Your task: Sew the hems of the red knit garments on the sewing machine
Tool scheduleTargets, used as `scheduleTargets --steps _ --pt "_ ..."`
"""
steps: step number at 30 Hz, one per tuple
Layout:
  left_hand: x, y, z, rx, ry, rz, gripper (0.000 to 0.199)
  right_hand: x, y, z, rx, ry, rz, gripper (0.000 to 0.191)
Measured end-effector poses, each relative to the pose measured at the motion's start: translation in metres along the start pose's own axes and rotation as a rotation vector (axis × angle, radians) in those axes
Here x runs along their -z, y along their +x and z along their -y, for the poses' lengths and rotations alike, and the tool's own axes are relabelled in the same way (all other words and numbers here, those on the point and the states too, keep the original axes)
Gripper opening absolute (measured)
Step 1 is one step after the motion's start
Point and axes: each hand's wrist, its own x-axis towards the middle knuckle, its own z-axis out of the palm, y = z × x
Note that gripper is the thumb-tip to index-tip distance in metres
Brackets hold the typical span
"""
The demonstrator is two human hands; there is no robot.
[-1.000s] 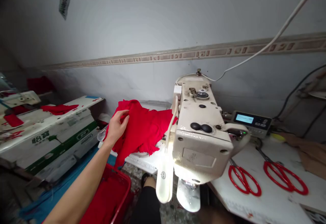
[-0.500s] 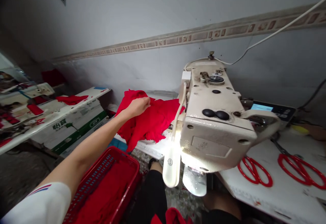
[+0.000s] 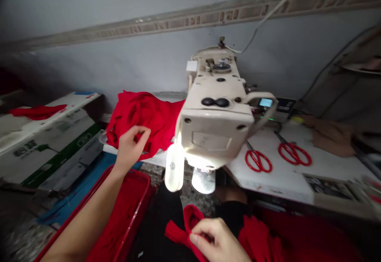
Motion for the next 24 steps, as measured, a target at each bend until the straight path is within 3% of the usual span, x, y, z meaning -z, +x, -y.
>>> scheduleTargets --steps 1,4,5,7,10,15,21,24 --pt "-0.007 -0.030 -0.008 0.066 -0.120 0.186 0.018 0.006 0.001 0.005 0.018 -0.016 0.025 0.030" --pt "-0.034 -0.103 -0.032 0.215 -0.544 0.902 0.025 0.024 0.008 0.020 0.114 -0.041 0.123 0.024" --pt "-0.042 -0.120 -0.038 0.242 -0.640 1.059 0.027 0.029 0.010 0.022 0.144 -0.061 0.148 0.023" --pt "-0.055 -0.142 -0.047 0.286 -0.743 1.208 0.029 0.037 0.011 0.025 0.194 -0.095 0.160 0.020" --pt "-0.062 -0.148 -0.051 0.309 -0.713 1.182 0.026 0.044 0.007 0.023 0.200 -0.103 0.090 0.019" --pt "-0.059 -0.140 -0.046 0.323 -0.525 1.025 0.028 0.040 -0.001 0.004 0.053 0.051 -0.161 0.026" --pt "-0.064 -0.145 -0.044 0.527 -0.653 0.849 0.029 0.027 0.003 -0.012 0.012 0.364 -0.307 0.030" --pt "-0.062 -0.142 -0.047 0.478 -0.661 0.825 0.035 0.027 0.002 -0.012 0.020 0.407 -0.361 0.030"
